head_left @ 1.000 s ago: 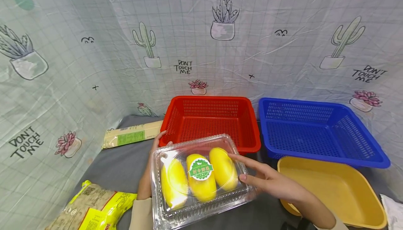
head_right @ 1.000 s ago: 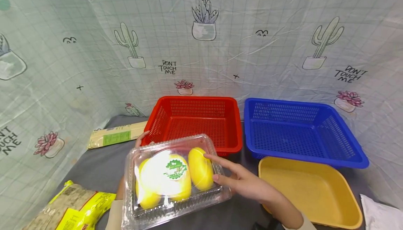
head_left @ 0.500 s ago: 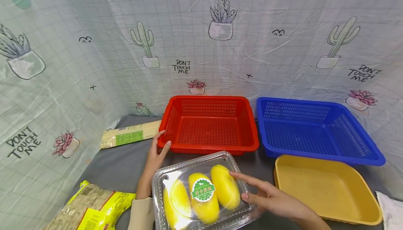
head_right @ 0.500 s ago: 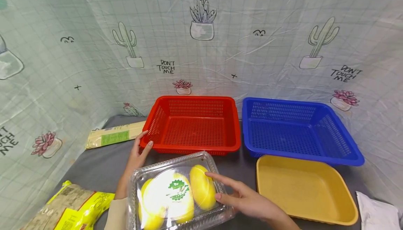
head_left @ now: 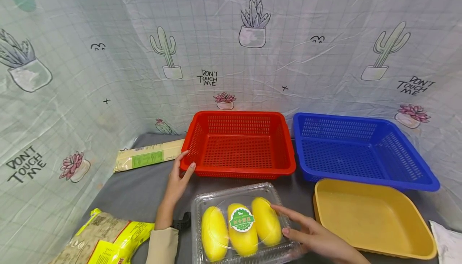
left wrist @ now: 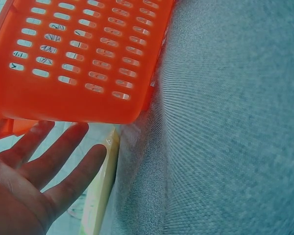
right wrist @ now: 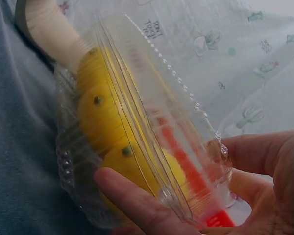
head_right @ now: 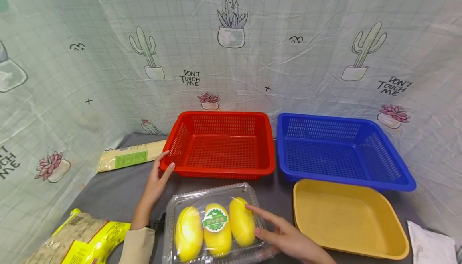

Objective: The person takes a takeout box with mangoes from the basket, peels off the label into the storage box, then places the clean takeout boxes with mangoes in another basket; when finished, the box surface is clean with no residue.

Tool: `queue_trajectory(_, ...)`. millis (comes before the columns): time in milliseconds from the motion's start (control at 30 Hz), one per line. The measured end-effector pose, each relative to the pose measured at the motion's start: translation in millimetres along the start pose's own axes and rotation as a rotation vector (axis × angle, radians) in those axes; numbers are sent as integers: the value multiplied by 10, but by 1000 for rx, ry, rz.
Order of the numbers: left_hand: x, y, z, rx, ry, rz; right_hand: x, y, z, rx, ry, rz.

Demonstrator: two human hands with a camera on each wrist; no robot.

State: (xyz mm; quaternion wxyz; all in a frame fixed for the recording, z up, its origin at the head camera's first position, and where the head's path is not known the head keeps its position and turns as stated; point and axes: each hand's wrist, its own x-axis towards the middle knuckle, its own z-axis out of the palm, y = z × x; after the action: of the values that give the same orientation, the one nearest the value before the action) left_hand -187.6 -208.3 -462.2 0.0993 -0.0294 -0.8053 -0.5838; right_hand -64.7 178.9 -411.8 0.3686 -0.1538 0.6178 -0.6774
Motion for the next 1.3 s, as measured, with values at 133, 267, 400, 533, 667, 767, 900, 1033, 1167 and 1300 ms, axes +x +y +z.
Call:
queue_trajectory(133,-7,30,-3,1,-6,-7,8,108,-40,31,21,-13)
queue_trajectory(267,33,-113,8,-1,8,3,18,170,-64,46,50,-15)
queue_trajectory(400,42,-116,16,-19,6,5,41,201,-69,54,101,0)
queue_trajectory(533,38,-106,24,-27,4,5,63,229,-68,61,145,6)
queue_trajectory(667,30,-101,27,-26,10,13,79,243,-66,69,146,-12)
queue_trajectory(767,32,-100,28,-28,9,17,84,235,-66,31,150,-20)
queue_trajectory(900,36,-98,20,-31,7,8,89,222,-59,-79,179,-31)
queue_trajectory(1033,22,-53,11,-26,6,-9,98,217,-36,-175,217,-59)
queue_trajectory(1167,-32,127,5,-16,6,-3,104,213,-28,-199,240,-67)
queue_trajectory(1300,-73,280,-3,-11,-1,0,99,215,-37,-191,236,-65)
